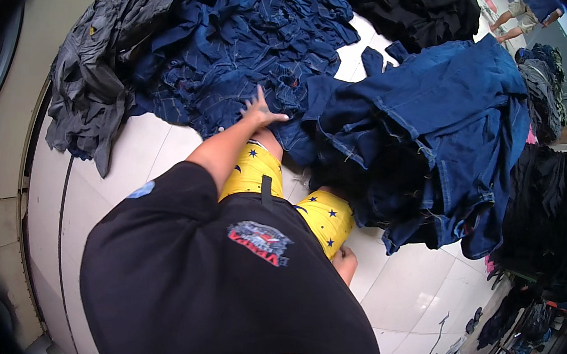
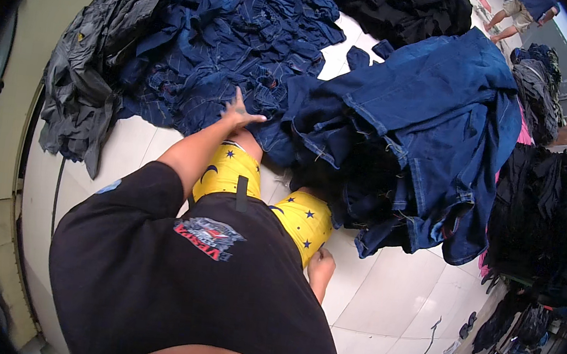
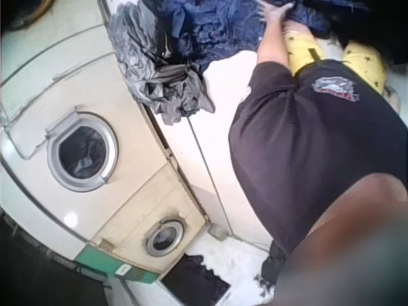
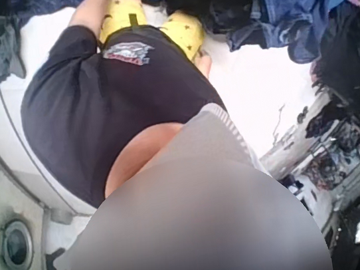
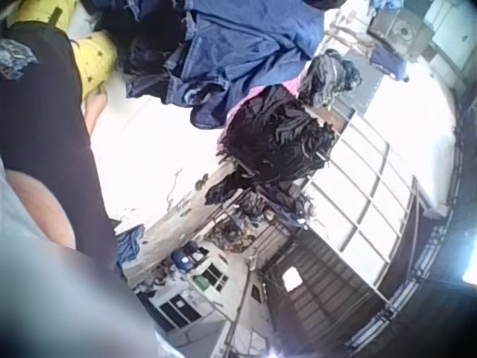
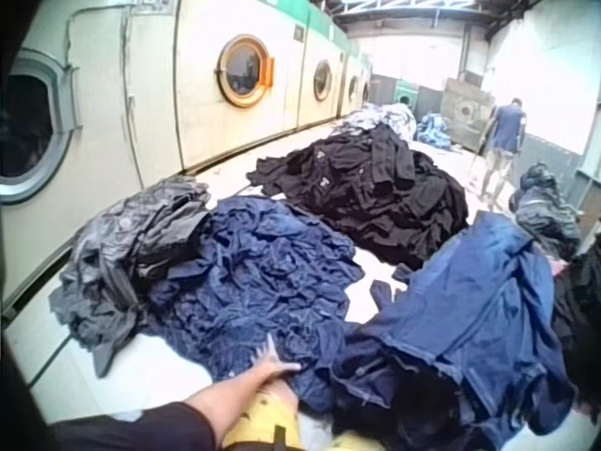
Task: The person sorts through a large pile of denim jeans on the floor, picking up individual pairs, briefly unfolding them, and placing them into a separate stack. The person handles the jeans one at a time, separating them from the main pile.
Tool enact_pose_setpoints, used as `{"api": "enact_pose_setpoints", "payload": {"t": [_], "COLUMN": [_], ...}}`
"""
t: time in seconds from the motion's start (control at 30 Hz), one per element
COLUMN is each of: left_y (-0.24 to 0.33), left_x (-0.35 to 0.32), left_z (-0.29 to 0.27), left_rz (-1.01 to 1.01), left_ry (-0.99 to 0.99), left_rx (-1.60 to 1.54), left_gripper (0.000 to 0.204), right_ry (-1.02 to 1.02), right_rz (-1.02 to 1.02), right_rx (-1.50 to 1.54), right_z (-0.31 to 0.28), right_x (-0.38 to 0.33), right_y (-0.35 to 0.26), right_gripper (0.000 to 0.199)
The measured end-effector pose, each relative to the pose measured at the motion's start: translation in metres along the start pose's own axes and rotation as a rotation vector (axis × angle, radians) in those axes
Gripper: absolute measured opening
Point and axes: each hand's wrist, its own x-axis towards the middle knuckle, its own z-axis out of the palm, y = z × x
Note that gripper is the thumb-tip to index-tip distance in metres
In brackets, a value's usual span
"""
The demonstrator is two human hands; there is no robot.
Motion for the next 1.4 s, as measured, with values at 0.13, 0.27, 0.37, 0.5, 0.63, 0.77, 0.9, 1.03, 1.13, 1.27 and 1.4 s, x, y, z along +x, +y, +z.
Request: {"api": "enact_pose_setpoints", "payload": {"t": [0.13, 0.27, 0.37, 0.5, 0.63, 0.77, 0.9, 1.03, 1.13, 1.27, 1.4], "left_y": [0.016, 0.056, 0.083, 0.097, 0.159, 0.283, 0.341, 0.289, 0.278, 0.327, 0.363], "left_x": [0.004, -0.009, -0.020, -0.061, -0.144, -0.262, -0.385, -0.454, -0.437, -0.383, -0.361], "left_z": [0.041, 0.023, -0.060, -0.227, -0.350, -0.370, -0.292, -0.239, -0.235, -0.221, -0.163], "left_rz": [-0.144, 0.067, 0.418, 0.692, 1.096, 1.527, 2.162, 2.402, 2.088, 1.851, 1.759], "left_ry": [-0.135, 0.342, 0.049, -0.641, -0.547, -0.737, -0.445, 0.407, 0.748, 0.316, -0.535], "left_rx": [0.102, -0.048, -1.144, -1.532, -1.173, -0.528, 0.027, -0.078, -0.507, -0.361, -0.345], "left_gripper": [0.107, 0.066, 0.055, 0.042, 0.047, 0.055, 0.048, 0.041, 0.053, 0.122, 0.022], "right_ry": [0.025, -0.294, -0.440, -0.253, 0.315, 0.542, 0.573, 0.794, 1.050, 1.401, 1.660], "right_rz": [-0.234, -0.371, -0.548, -0.919, -1.263, -1.502, -1.513, -1.401, -1.351, -1.244, -1.086], "right_rx": [0.076, 0.132, 0.255, 0.507, 0.702, 0.543, 0.473, 0.553, 0.546, 0.421, 0.203], "right_z": [-0.026, -0.076, -0.098, -0.121, -0.149, -0.168, -0.189, -0.239, -0.292, -0.381, -0.503], "right_x": [0.031, 0.050, 0.044, 0.034, 0.043, 0.060, 0.049, 0.001, -0.037, -0.051, -0.023], "right_y": [-0.091, -0.190, -0.256, -0.324, -0.366, -0.385, -0.380, -0.362, -0.348, -0.332, -0.330], "right_gripper": [0.043, 0.044, 0.040, 0.037, 0.033, 0.059, 0.074, 0.082, 0.087, 0.095, 0.102]}}
